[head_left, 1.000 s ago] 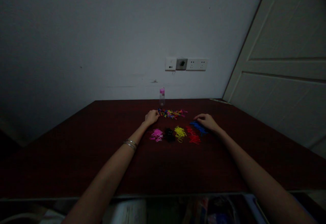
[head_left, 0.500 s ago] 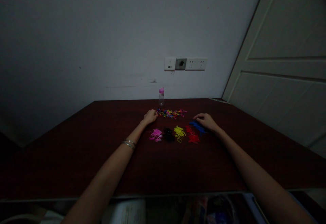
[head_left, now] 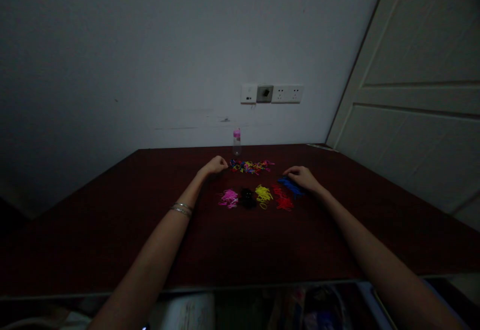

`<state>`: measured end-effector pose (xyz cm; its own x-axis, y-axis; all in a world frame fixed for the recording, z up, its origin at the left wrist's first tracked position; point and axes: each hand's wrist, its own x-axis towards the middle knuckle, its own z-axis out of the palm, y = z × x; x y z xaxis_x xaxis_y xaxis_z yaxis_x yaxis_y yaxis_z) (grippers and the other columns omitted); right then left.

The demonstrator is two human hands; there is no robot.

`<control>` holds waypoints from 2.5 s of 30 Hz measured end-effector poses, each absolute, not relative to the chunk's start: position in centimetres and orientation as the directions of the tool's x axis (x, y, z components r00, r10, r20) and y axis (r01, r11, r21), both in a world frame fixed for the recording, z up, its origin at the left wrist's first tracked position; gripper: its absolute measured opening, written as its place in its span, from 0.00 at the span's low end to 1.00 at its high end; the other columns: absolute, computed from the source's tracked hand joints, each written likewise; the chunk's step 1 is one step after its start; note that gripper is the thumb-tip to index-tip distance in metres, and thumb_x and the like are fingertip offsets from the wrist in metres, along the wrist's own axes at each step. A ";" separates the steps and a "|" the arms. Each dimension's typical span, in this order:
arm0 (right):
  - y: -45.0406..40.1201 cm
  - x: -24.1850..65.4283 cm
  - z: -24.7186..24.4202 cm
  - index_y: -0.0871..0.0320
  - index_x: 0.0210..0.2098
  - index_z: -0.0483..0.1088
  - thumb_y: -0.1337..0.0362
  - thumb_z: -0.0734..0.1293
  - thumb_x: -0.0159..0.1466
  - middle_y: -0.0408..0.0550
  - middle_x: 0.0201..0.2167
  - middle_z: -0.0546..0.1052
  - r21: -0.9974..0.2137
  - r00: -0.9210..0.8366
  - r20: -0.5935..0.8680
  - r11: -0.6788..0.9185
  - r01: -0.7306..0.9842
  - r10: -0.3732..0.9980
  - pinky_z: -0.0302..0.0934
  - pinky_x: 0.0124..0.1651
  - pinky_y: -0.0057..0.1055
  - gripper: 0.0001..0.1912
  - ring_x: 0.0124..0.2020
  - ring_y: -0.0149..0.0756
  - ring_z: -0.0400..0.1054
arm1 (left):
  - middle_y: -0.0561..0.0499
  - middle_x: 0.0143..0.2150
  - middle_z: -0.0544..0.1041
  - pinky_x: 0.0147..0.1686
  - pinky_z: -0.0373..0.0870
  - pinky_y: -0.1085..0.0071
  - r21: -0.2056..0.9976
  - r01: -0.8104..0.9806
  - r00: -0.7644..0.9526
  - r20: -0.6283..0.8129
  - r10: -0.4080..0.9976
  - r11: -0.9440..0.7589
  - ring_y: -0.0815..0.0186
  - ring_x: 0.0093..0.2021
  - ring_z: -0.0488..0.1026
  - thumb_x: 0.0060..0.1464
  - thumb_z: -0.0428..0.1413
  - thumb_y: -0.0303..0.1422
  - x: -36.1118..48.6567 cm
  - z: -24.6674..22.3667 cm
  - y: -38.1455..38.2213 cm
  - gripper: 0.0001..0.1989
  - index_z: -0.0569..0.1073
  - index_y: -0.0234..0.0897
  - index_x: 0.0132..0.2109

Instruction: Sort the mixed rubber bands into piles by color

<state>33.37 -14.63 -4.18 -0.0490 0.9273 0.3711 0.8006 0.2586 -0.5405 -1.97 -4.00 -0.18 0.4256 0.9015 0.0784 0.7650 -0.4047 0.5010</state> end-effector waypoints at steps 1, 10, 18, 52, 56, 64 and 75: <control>-14.6 33.4 -4.2 0.59 0.33 0.76 0.67 0.59 0.54 0.48 0.35 0.78 -0.537 -0.049 0.374 0.259 0.803 0.926 0.62 0.44 0.29 0.14 0.38 0.36 0.71 | 0.50 0.28 0.75 0.35 0.66 0.77 0.497 0.766 0.428 0.079 0.900 -0.407 0.69 0.32 0.70 0.42 0.50 0.25 -2.0 0.0 -4.0 0.10 0.75 0.29 0.30; -14.6 33.4 -4.2 0.58 0.32 0.76 0.67 0.59 0.54 0.47 0.35 0.78 -0.525 -0.059 0.379 0.267 0.808 0.924 0.62 0.44 0.30 0.14 0.38 0.36 0.71 | 0.49 0.30 0.76 0.36 0.65 0.77 0.454 0.767 0.488 0.043 0.872 -0.452 0.69 0.32 0.71 0.42 0.50 0.23 -2.1 1.3 -4.5 0.09 0.75 0.31 0.29; -14.6 33.3 -4.2 0.57 0.32 0.76 0.67 0.59 0.53 0.45 0.35 0.78 -0.526 -0.043 0.360 0.241 0.815 0.932 0.62 0.43 0.28 0.14 0.37 0.35 0.71 | 0.44 0.43 0.75 0.42 0.65 0.70 0.159 0.920 0.335 0.157 0.929 -0.359 0.62 0.42 0.71 0.47 0.51 0.28 -1.4 3.3 -7.2 0.10 0.74 0.37 0.38; -14.5 33.3 -4.3 0.58 0.33 0.76 0.68 0.60 0.54 0.46 0.35 0.78 -0.510 -0.057 0.349 0.240 0.826 0.935 0.62 0.44 0.28 0.14 0.38 0.35 0.71 | 0.56 0.15 0.63 0.17 0.49 0.77 0.759 0.544 0.720 -0.203 0.663 -0.358 0.76 0.17 0.55 0.37 0.61 0.37 0.3 2.0 -7.6 0.12 0.77 0.32 0.30; -14.1 33.1 -4.1 0.59 0.34 0.75 0.68 0.61 0.53 0.47 0.36 0.78 -0.516 -0.052 0.362 0.246 0.821 0.931 0.62 0.43 0.28 0.13 0.38 0.35 0.71 | 0.57 0.15 0.60 0.16 0.47 0.77 0.795 0.520 0.557 -0.039 0.829 -0.312 0.76 0.16 0.53 0.40 0.59 0.43 -1.3 0.4 -5.9 0.18 0.75 0.31 0.32; -12.0 30.9 -1.9 0.62 0.40 0.73 0.69 0.64 0.53 0.47 0.31 0.77 -0.515 -0.077 0.372 0.274 0.812 0.925 0.61 0.34 0.24 0.15 0.31 0.32 0.69 | 0.58 0.16 0.60 0.15 0.46 0.77 0.858 0.486 0.288 0.023 0.957 -0.167 0.77 0.15 0.52 0.43 0.57 0.47 -2.4 -2.2 -4.8 0.19 0.71 0.32 0.30; -8.2 29.2 -3.4 0.61 0.44 0.70 0.68 0.70 0.51 0.48 0.32 0.76 -0.452 -0.090 0.307 0.229 0.862 0.947 0.62 0.36 0.25 0.20 0.32 0.31 0.69 | 0.57 0.14 0.62 0.18 0.49 0.76 0.856 0.473 0.235 0.104 0.966 -0.207 0.75 0.16 0.54 0.43 0.55 0.42 -2.6 -3.7 -4.4 0.15 0.71 0.31 0.25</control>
